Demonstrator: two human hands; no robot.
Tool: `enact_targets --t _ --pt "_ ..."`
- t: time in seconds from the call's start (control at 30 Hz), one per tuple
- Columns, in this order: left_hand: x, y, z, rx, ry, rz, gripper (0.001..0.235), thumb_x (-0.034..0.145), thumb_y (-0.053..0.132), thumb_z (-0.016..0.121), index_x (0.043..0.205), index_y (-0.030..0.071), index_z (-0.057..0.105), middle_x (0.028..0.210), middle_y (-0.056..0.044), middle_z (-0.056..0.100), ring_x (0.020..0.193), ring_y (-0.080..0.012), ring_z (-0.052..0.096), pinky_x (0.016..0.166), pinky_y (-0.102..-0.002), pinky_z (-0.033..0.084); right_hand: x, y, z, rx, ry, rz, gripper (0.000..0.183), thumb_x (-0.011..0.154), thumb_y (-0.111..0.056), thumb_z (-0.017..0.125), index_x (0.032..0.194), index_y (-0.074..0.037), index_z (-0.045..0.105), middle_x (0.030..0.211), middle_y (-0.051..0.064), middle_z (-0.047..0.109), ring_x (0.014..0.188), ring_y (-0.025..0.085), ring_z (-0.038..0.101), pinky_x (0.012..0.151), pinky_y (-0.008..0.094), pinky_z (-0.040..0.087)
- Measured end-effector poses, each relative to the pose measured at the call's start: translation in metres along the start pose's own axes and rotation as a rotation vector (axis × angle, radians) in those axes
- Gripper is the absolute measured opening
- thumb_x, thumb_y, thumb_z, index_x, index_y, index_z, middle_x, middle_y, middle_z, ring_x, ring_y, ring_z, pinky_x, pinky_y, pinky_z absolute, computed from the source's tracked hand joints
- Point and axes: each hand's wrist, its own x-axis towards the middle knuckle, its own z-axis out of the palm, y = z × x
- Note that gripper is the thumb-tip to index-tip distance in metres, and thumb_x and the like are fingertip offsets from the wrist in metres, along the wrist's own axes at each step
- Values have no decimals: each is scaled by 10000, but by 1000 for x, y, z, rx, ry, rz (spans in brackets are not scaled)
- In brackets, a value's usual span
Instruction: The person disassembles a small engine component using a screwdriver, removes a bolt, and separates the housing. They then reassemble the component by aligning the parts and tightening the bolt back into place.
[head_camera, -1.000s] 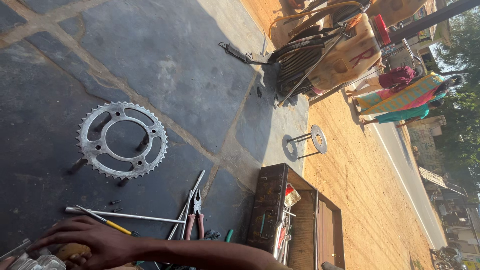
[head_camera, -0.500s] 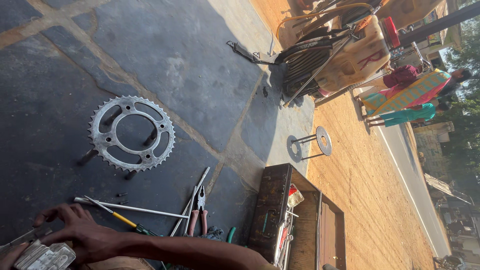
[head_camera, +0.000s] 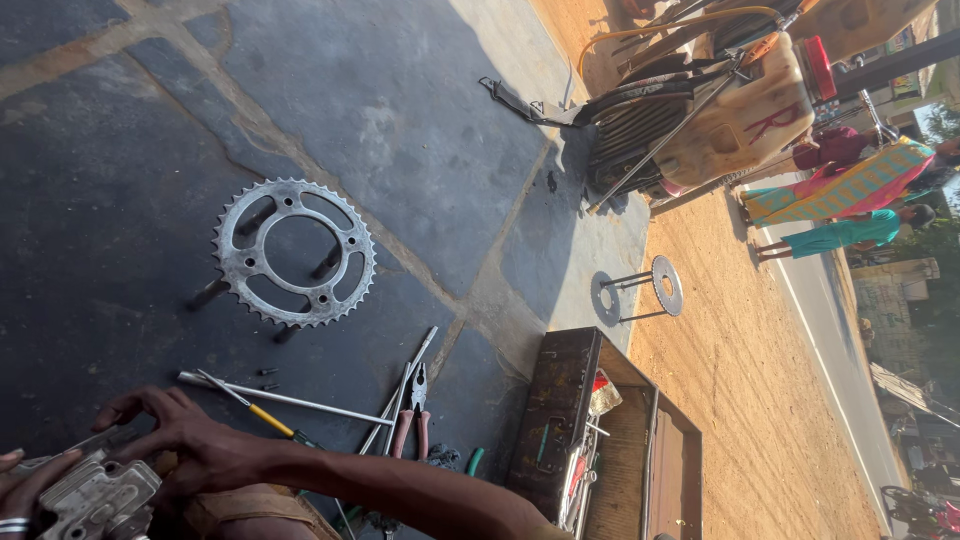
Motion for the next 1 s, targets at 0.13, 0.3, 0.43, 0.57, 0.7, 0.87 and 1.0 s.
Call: enact_targets --t 0.13,0.3,0.43,0.57,0.7,0.87,1.0 --pt "1 6 -72 -133 54 -8 1025 477 614 878 1348 178 560 1312 -93 571 1402 -281 458 1287 -649 87 23 -34 -7 -57 -6 -10 535 747 -327 830 1254 -243 681 1478 66 438 1378 269 368 1214 460 334" --pt "-14 -1 -83 -336 65 65 871 632 447 924 1342 117 543 1326 -141 564 1351 -310 455 1237 -641 99 30 -57 -3 -150 -50 84 447 825 -210 813 1245 -121 687 1450 131 399 1418 337 352 1193 505 315" --pt "-15 -16 -78 -379 100 88 932 675 510 905 1456 188 511 1359 -124 570 1384 -300 450 1251 -632 98 37 -65 9 -234 1 168 668 862 -251 778 1413 -25 476 1418 133 425 1356 307 432 1163 413 366" --pt "-20 -21 -79 -411 94 92 990 655 529 889 1503 241 468 1342 -109 582 1361 -286 474 1265 -607 116 38 -64 20 -151 43 193 826 832 -261 826 1465 4 367 1403 152 396 1339 311 431 1177 399 363" --pt "-18 -20 -77 -452 95 89 1017 663 482 918 1529 248 439 1338 -97 595 1332 -284 512 1285 -565 179 40 -67 20 -315 42 187 809 767 -209 854 1429 -8 435 1401 163 431 1328 324 431 1179 417 357" --pt "-21 -24 -63 -458 121 138 1005 699 439 960 1540 292 429 1343 -61 601 1341 -265 543 1292 -565 253 42 -72 22 -224 75 243 796 772 -224 853 1421 -37 431 1396 139 462 1318 308 452 1174 424 393" --pt "-23 -22 -60 -469 177 104 1007 677 402 957 1531 314 430 1407 -52 584 1350 -298 530 1259 -561 300 46 -73 13 -290 16 205 574 846 -229 862 1334 -91 593 1452 112 469 1356 290 456 1201 427 431"
